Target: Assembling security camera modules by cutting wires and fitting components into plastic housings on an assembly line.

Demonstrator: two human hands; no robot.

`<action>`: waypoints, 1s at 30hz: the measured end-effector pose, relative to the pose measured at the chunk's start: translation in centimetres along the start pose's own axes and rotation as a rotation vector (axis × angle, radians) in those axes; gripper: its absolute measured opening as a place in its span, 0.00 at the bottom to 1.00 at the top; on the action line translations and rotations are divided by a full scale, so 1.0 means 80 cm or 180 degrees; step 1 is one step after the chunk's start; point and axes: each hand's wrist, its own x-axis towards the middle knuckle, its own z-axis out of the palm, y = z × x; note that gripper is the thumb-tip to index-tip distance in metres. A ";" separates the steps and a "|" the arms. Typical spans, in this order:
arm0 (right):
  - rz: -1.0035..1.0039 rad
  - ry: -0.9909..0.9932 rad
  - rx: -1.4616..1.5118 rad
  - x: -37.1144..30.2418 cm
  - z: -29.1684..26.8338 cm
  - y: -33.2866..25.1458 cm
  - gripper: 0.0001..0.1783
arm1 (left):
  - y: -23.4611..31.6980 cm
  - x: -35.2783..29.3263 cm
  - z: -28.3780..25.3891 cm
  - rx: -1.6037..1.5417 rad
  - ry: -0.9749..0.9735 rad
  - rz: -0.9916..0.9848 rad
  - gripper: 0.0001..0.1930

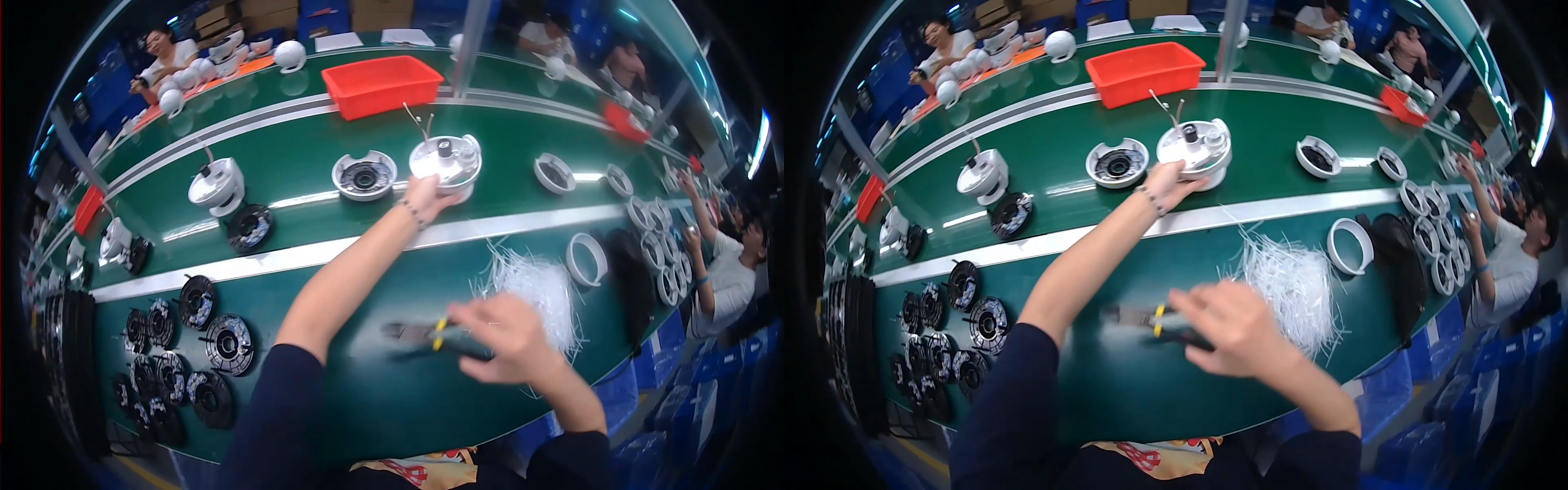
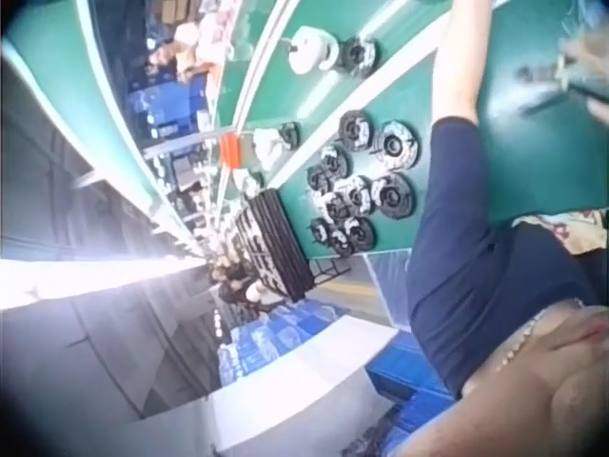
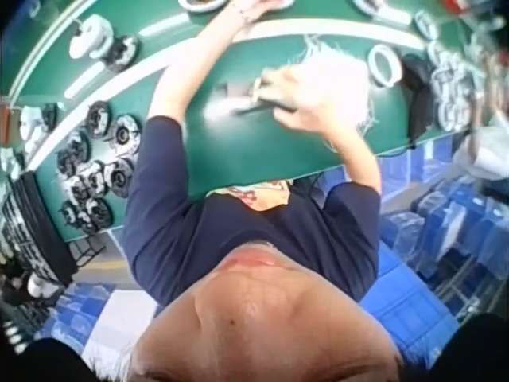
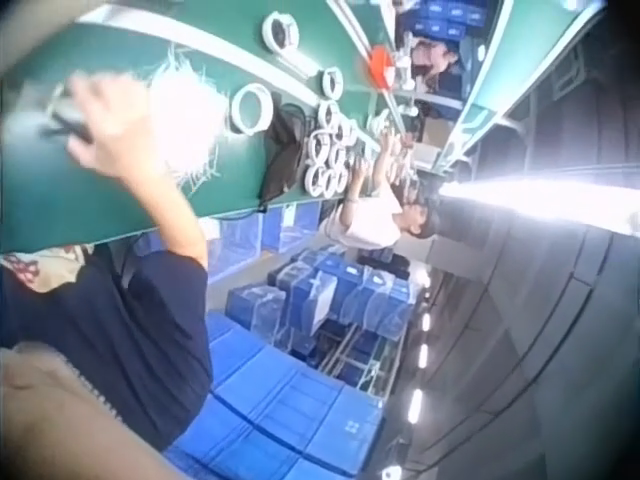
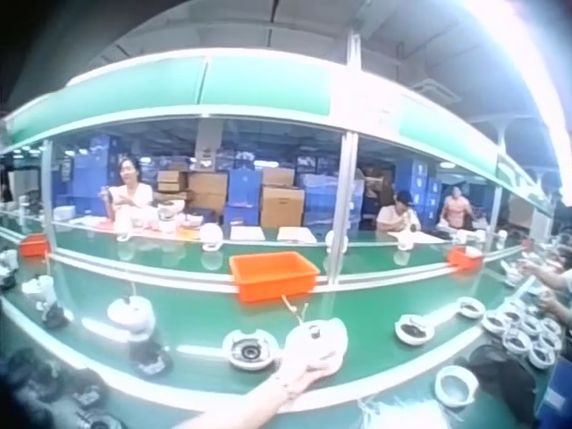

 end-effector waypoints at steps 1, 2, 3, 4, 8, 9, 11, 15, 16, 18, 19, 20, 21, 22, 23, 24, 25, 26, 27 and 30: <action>-0.0015 -0.0296 0.0137 -0.003 0.020 -0.011 0.35 | -0.002 0.018 0.003 0.0033 0.0107 0.0054 0.18; -0.0111 -0.0530 0.0408 -0.005 0.041 -0.018 0.34 | -0.004 0.040 -0.007 0.0067 0.0213 0.0091 0.18; -0.0117 -0.0748 0.0529 -0.013 0.060 -0.022 0.35 | -0.009 0.057 -0.011 0.0227 0.0094 0.0152 0.18; -0.0159 -0.0829 0.0621 -0.016 0.076 -0.028 0.34 | -0.007 0.065 -0.023 0.0407 0.0031 0.0224 0.19; 0.0093 -0.0934 0.0701 -0.043 0.096 -0.025 0.34 | 0.002 0.019 0.017 0.1153 -0.0062 -0.0506 0.33; 0.0185 -0.1067 0.0731 -0.047 0.099 -0.029 0.34 | 0.019 -0.004 0.004 0.1651 -0.0479 -0.0465 0.33; 0.0176 -0.1101 0.0870 -0.055 0.116 -0.035 0.35 | 0.069 -0.050 -0.023 0.3071 -0.0702 -0.0127 0.27; -0.0022 -0.1108 0.1153 -0.056 0.138 -0.044 0.36 | 0.177 -0.106 -0.104 0.4942 0.0357 0.0853 0.09; 0.0012 -0.1038 0.1046 -0.058 0.137 -0.046 0.36 | 0.200 -0.117 -0.127 0.5562 0.0658 0.1242 0.07; -0.0009 -0.0647 0.0953 -0.063 0.129 -0.044 0.34 | 0.241 -0.127 -0.184 0.6759 0.0758 0.1724 0.07; 0.0101 -0.0337 0.0875 -0.066 0.120 -0.034 0.30 | 0.244 -0.137 -0.189 0.7182 0.1112 0.1723 0.06; 0.0193 -0.0040 0.0833 -0.067 0.106 -0.022 0.27 | 0.252 -0.143 -0.195 0.7606 0.1366 0.1364 0.07; 0.0471 0.0401 0.0731 -0.071 0.084 0.002 0.21 | 0.250 -0.140 -0.198 0.7741 0.1764 0.1042 0.11; 0.0839 0.0853 0.0358 -0.080 0.061 0.029 0.16 | 0.242 -0.145 -0.182 0.7887 0.2108 0.0677 0.15; 0.1414 0.1079 -0.0048 -0.078 0.036 0.055 0.17 | 0.247 -0.154 -0.184 0.8124 0.2179 0.0250 0.26; 0.1597 0.1402 -0.0799 -0.086 0.018 0.096 0.18 | 0.253 -0.157 -0.197 0.8070 0.2147 0.0380 0.28; 0.1949 0.1144 -0.1560 -0.093 -0.004 0.128 0.20 | 0.261 -0.160 -0.214 0.8014 0.2103 0.0504 0.30; 0.2925 0.0346 -0.1650 -0.094 -0.034 0.148 0.22 | 0.268 -0.152 -0.226 0.7875 0.1762 0.0223 0.33; 0.3058 0.0312 -0.1871 -0.108 -0.040 0.168 0.23 | 0.283 -0.142 -0.246 0.7289 0.1614 -0.0296 0.34; 0.3510 -0.0032 -0.2079 -0.148 -0.029 0.205 0.25 | 0.280 -0.115 -0.269 0.6873 0.1363 0.0668 0.33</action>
